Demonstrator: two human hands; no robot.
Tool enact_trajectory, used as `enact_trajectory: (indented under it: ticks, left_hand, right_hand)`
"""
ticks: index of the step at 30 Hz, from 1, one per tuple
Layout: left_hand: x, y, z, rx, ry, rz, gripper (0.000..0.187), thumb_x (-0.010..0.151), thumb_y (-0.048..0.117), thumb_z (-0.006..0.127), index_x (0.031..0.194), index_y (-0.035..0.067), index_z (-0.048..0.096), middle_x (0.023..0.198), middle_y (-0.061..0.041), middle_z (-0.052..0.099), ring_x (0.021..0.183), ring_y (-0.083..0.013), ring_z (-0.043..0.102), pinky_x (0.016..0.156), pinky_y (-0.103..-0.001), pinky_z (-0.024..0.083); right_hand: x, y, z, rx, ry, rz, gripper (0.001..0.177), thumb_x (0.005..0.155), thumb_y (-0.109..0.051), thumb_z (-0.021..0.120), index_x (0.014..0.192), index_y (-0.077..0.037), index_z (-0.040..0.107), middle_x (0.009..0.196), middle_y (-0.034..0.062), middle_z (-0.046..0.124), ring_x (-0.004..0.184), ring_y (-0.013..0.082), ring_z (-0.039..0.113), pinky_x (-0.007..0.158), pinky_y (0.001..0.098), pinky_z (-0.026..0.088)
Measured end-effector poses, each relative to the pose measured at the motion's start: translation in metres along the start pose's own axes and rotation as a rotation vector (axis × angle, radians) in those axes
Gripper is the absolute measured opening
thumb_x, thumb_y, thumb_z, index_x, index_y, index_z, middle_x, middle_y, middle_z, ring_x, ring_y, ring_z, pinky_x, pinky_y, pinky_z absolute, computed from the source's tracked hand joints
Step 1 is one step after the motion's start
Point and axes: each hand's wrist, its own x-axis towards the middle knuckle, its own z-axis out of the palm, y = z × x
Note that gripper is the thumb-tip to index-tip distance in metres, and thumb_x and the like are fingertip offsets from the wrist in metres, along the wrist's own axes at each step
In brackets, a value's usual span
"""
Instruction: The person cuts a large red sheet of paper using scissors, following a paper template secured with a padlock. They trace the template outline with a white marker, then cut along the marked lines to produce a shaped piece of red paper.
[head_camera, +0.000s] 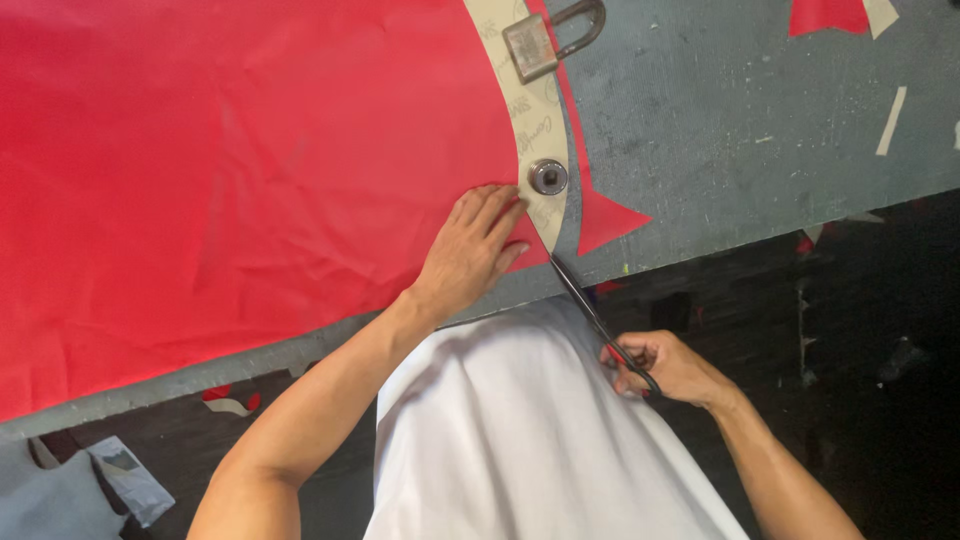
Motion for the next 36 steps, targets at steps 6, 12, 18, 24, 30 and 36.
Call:
enact_trajectory:
  ticks: [6, 12, 18, 24, 30, 36]
  left_hand:
    - [0.015, 0.005, -0.018, -0.142, 0.09, -0.129, 0.045, 0.097, 0.015, 0.071, 0.137, 0.001, 0.055, 0.133, -0.016, 0.058, 0.121, -0.0342, 0.055, 0.103, -0.043, 0.046]
    - [0.056, 0.006, -0.01, -0.174, 0.072, 0.002, 0.064, 0.086, 0.022, 0.075, 0.14, -0.002, 0.05, 0.127, -0.019, 0.054, 0.116, -0.0373, 0.052, 0.099, -0.046, 0.045]
    - [0.09, 0.041, 0.041, 0.658, -0.27, -0.103, 0.047, 0.089, 0.02, 0.066, 0.131, 0.001, 0.06, 0.13, -0.021, 0.054, 0.119, -0.0342, 0.053, 0.098, -0.044, 0.049]
    - [0.104, 0.064, 0.041, 0.83, -0.441, -0.105, 0.048, 0.086, 0.027, 0.061, 0.12, -0.007, 0.065, 0.117, -0.031, 0.058, 0.103, -0.0411, 0.059, 0.078, -0.048, 0.055]
    - [0.107, 0.07, 0.025, 0.908, -0.495, -0.082, 0.046, 0.086, 0.025, 0.062, 0.115, -0.009, 0.068, 0.116, -0.032, 0.059, 0.103, -0.0407, 0.06, 0.083, -0.048, 0.054]
    - [0.109, 0.071, 0.021, 0.932, -0.493, -0.07, 0.037, 0.085, 0.022, 0.062, 0.106, -0.006, 0.073, 0.115, -0.032, 0.059, 0.101, -0.0424, 0.062, 0.084, -0.049, 0.053]
  right_hand:
    - [0.018, -0.038, 0.028, 0.202, -0.076, -0.055, 0.054, 0.073, -0.035, 0.09, 0.107, 0.002, 0.072, 0.066, -0.0011, 0.062, 0.058, 0.0097, 0.058, 0.053, 0.0262, 0.048]
    - [0.035, -0.053, 0.053, 0.408, -0.169, -0.239, 0.068, 0.077, -0.05, 0.086, 0.114, 0.004, 0.068, 0.067, -0.004, 0.054, 0.061, 0.011, 0.056, 0.056, 0.0255, 0.044]
    - [0.05, -0.069, 0.085, 0.47, -0.09, -0.322, 0.061, 0.083, -0.047, 0.083, 0.115, 0.002, 0.066, 0.068, -0.0004, 0.058, 0.062, 0.0116, 0.057, 0.059, 0.027, 0.048]
    - [0.064, -0.083, 0.127, 0.476, 0.164, -0.275, 0.033, 0.094, -0.028, 0.079, 0.094, -0.001, 0.062, 0.073, 0.0021, 0.062, 0.064, 0.0103, 0.057, 0.062, 0.027, 0.048]
    - [0.068, -0.094, 0.15, 0.449, 0.336, -0.106, 0.027, 0.089, -0.027, 0.078, 0.09, -0.002, 0.066, 0.067, 0.0026, 0.063, 0.059, 0.0103, 0.059, 0.055, 0.027, 0.048]
    - [0.067, -0.101, 0.157, 0.512, 0.349, -0.134, 0.026, 0.09, -0.026, 0.076, 0.09, -0.002, 0.065, 0.065, 0.0007, 0.061, 0.057, 0.0084, 0.057, 0.05, 0.0247, 0.045]
